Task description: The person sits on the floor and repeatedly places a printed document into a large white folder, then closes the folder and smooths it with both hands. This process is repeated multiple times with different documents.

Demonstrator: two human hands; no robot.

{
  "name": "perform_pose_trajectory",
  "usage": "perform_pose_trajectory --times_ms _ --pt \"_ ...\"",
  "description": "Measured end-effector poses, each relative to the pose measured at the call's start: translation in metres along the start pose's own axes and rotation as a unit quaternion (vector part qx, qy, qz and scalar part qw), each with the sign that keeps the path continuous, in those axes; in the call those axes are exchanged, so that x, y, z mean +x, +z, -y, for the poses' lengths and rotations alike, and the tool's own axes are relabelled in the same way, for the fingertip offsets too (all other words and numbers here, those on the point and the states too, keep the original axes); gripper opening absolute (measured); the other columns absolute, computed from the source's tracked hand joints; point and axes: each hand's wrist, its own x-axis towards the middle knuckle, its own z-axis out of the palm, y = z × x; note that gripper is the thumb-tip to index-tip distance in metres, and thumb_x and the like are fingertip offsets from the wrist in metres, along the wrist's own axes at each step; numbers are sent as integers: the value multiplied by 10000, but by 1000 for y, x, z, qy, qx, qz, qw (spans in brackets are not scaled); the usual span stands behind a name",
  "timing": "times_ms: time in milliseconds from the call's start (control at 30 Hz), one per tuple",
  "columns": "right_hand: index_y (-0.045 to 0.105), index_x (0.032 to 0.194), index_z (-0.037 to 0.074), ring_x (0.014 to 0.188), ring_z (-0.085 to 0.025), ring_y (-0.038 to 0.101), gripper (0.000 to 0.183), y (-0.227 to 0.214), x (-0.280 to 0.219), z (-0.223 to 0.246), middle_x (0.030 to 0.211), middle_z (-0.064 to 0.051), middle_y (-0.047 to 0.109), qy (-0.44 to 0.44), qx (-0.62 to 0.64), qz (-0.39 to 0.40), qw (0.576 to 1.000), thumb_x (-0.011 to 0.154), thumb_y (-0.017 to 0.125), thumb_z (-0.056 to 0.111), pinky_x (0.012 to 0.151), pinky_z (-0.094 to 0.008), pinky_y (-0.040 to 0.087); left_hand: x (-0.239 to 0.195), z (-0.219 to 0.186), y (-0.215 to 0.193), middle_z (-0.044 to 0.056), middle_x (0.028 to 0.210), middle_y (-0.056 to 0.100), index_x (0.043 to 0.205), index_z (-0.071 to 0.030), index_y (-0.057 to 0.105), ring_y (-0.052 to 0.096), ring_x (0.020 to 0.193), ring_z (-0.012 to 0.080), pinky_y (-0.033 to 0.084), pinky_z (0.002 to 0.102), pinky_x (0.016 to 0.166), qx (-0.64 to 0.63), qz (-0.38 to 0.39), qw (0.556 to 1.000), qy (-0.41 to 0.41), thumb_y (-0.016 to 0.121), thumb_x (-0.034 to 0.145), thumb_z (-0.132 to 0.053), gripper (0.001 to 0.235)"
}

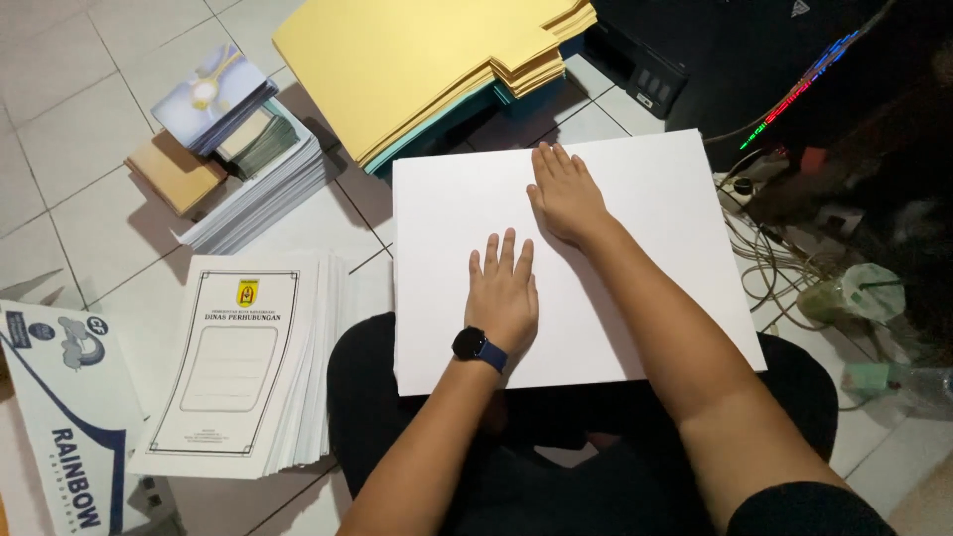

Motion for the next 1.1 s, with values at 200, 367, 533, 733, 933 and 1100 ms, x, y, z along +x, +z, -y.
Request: perform_pose_trajectory --times_ms 200,367,533,733,933,1100 --pt "292 1610 44 1558 -314 227 665 -19 -11 10 1677 -159 273 12 0 -10 1000 1073 248 435 1249 -504 139 2 -3 -6 169 1664 212 1582 -132 289 124 1551 337 23 539 1231 -16 12 1000 -10 236 1054 -242 542" --pt "251 1625 68 1569 -295 185 700 -32 -77 6 1695 -137 218 -1 16 42 999 1061 225 482 1249 -480 125 1 -2 2 165 1657 239 1567 -135 334 147 1549 335 26 551 1227 -32 -7 999 -19 256 1049 -325 557" --pt "292 1596 -8 1547 -343 242 784 -53 -164 -21 1661 -211 280 96 -12 57 994 1046 335 549 1239 -473 189 -10 -4 -1 182 1653 249 1555 -135 350 150 1552 341 24 597 1222 -15 -40 999 -8 309 948 -644 793" --pt "300 1606 8 1566 -364 164 800 -59 -208 -24 1672 -228 256 172 -15 3 985 1042 330 575 1257 -486 79 0 -33 -2 195 1680 143 1626 -209 180 103 1555 389 94 658 1185 68 35 995 -69 214 981 -551 731" --pt "314 1598 40 1563 -363 161 762 -76 -206 -12 1667 -213 256 179 35 3 983 1034 353 552 1253 -484 75 67 -38 -1 170 1691 138 1626 -166 206 83 1562 365 49 644 1205 59 5 998 -16 200 1035 -513 686" --pt "274 1604 39 1571 -357 130 749 -81 -202 -13 1677 -216 214 198 40 30 979 1031 340 517 1253 -483 44 169 -11 10 158 1693 164 1614 -74 219 92 1568 324 40 599 1231 47 -25 999 -12 180 1064 -438 661"
